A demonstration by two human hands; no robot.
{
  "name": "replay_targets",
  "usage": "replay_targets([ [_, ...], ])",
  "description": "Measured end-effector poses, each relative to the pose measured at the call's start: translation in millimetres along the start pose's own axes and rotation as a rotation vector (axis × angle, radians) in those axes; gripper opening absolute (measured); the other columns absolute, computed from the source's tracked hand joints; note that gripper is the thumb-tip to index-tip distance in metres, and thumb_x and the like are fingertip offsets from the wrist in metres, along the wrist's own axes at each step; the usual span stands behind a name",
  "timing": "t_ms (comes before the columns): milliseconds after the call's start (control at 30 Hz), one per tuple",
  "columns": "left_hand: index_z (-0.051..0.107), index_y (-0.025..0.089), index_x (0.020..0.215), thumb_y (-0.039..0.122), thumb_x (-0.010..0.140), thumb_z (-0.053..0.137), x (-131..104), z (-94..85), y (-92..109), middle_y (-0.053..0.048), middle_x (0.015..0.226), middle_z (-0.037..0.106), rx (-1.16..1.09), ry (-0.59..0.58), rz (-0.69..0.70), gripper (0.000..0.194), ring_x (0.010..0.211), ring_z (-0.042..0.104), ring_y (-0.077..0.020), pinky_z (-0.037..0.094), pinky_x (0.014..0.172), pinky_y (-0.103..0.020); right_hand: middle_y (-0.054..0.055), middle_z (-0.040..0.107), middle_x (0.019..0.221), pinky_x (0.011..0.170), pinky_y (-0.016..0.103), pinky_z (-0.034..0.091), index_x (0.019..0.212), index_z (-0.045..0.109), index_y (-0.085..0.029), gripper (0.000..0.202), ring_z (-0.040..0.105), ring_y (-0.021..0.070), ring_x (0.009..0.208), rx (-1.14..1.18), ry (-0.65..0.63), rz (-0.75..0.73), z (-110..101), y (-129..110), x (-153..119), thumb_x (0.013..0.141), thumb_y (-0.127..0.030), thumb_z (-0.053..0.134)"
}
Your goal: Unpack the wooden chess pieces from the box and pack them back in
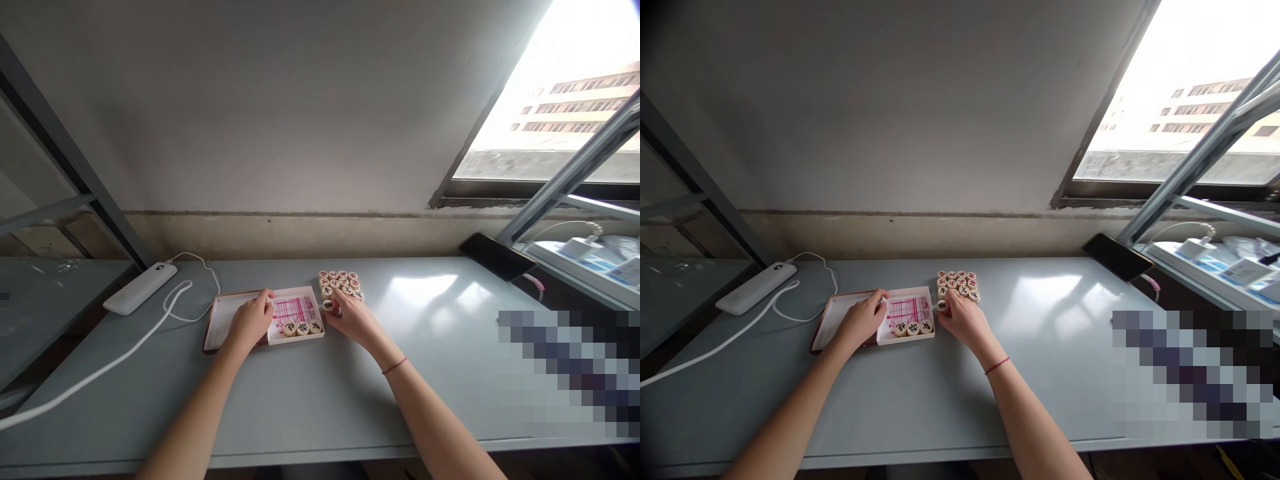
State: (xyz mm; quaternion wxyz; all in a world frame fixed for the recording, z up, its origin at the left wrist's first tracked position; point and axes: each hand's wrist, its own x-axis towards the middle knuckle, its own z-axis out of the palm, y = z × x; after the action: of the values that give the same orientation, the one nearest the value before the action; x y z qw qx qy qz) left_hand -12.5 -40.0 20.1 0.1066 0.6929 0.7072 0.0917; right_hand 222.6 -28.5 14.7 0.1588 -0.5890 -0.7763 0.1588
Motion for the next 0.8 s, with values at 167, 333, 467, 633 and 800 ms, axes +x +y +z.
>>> replay_targets([
  [167,0.052,0.025,0.108,0.023,0.091,0.035,0.0,1.5,0.0,-0.004,0.087,0.071,-0.003,-0.004,-0.018,0.024,0.08,0.066,-0.0238,0.04,0.064,-0.028,0.002,0.062,0.075,0.054,0.022,0.03,0.074,0.036,-0.022,0.02,0.053,0.0148,0.067,-0.02,-0.001,0.01,0.4,-0.4,0.2,0.079,-0.022,0.055],
  [333,0.053,0.025,0.104,0.023,0.091,0.035,0.1,0.7,-0.1,-0.004,0.085,0.071,-0.004,-0.008,-0.023,0.022,0.079,0.066,-0.0235,0.04,0.064,-0.028,0.002,0.062,0.075,0.054,0.022,0.03,0.076,0.04,-0.021,0.019,0.054,0.0151,0.066,-0.024,-0.003,0.021,-0.3,-0.5,0.7,0.081,-0.027,0.057],
  [467,0.053,0.024,0.103,0.024,0.091,0.035,-0.7,0.0,0.5,-0.004,0.084,0.07,-0.008,-0.008,-0.025,0.021,0.079,0.066,-0.023,0.039,0.064,-0.027,0.002,0.061,0.073,0.052,0.022,0.029,0.076,0.043,-0.021,0.017,0.053,0.0144,0.063,-0.025,-0.002,0.034,-0.2,-2.8,0.8,0.082,-0.028,0.057],
  [633,0.054,0.024,0.102,0.024,0.092,0.035,-1.3,0.0,1.0,-0.004,0.084,0.071,-0.019,-0.008,-0.015,0.021,0.078,0.066,-0.0223,0.039,0.064,-0.027,0.001,0.06,0.069,0.051,0.022,0.027,0.073,0.043,-0.021,0.018,0.051,0.0134,0.06,0.002,0.011,0.012,-2.6,-1.8,0.2,0.081,-0.03,0.057],
  [800,0.054,0.023,0.102,0.024,0.092,0.035,-0.7,0.6,-0.3,-0.005,0.086,0.071,-0.025,-0.004,-0.007,0.022,0.079,0.066,-0.0226,0.04,0.065,-0.027,-0.001,0.058,0.064,0.052,0.021,0.028,0.069,0.046,-0.021,0.017,0.048,0.012,0.055,0.031,0.033,0.001,-8.9,11.5,0.4,0.079,-0.031,0.054],
])
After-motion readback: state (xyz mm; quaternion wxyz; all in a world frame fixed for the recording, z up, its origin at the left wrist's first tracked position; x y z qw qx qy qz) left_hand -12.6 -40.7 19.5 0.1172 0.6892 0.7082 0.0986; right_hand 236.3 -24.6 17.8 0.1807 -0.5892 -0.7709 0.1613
